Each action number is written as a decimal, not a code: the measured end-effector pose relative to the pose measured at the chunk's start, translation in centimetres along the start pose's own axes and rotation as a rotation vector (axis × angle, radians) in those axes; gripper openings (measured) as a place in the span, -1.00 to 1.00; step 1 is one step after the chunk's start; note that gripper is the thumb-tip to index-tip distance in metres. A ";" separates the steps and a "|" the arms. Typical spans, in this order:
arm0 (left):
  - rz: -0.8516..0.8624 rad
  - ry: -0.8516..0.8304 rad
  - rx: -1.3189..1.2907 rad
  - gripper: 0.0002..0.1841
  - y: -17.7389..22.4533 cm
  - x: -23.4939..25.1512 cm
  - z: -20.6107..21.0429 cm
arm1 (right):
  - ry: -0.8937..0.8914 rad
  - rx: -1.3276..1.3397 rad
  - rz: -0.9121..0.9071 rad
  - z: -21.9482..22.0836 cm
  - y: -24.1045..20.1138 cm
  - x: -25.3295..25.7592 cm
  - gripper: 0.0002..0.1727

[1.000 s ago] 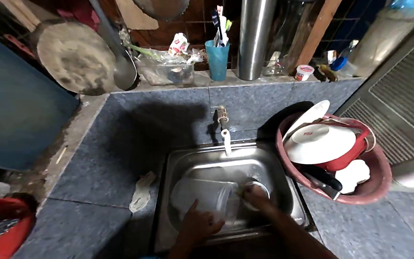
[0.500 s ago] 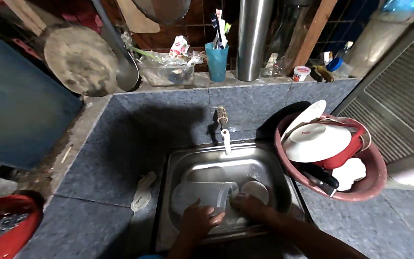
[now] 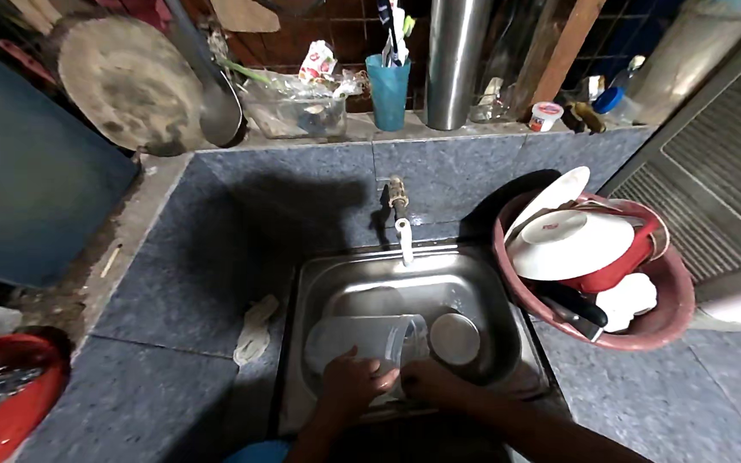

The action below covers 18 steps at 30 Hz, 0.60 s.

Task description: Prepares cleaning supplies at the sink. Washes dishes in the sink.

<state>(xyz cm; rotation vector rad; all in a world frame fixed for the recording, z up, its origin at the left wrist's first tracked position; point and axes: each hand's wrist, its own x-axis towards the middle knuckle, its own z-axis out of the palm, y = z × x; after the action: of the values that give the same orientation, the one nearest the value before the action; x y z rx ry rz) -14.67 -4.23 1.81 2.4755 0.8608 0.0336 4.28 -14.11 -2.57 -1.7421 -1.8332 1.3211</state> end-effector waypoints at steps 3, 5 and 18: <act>-0.006 -0.118 0.018 -0.34 0.2 0.0 -0.4 | 0.199 -0.437 -0.035 0.2 3.2 2.5 -0.68; -0.033 -0.147 0.023 -0.34 0.4 0.1 -0.2 | 0.301 -0.483 -0.003 0.8 2.9 3.5 -0.66; 0.039 0.028 -0.147 -0.38 -0.1 -1.3 0.4 | -0.194 -0.115 0.151 -3.5 -9.1 -2.4 -0.63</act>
<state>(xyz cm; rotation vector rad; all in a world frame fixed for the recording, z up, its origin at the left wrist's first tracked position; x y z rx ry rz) -15.73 -5.13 1.55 2.3592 0.7923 0.1400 1.64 -13.50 7.07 -1.9041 -1.9482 1.5182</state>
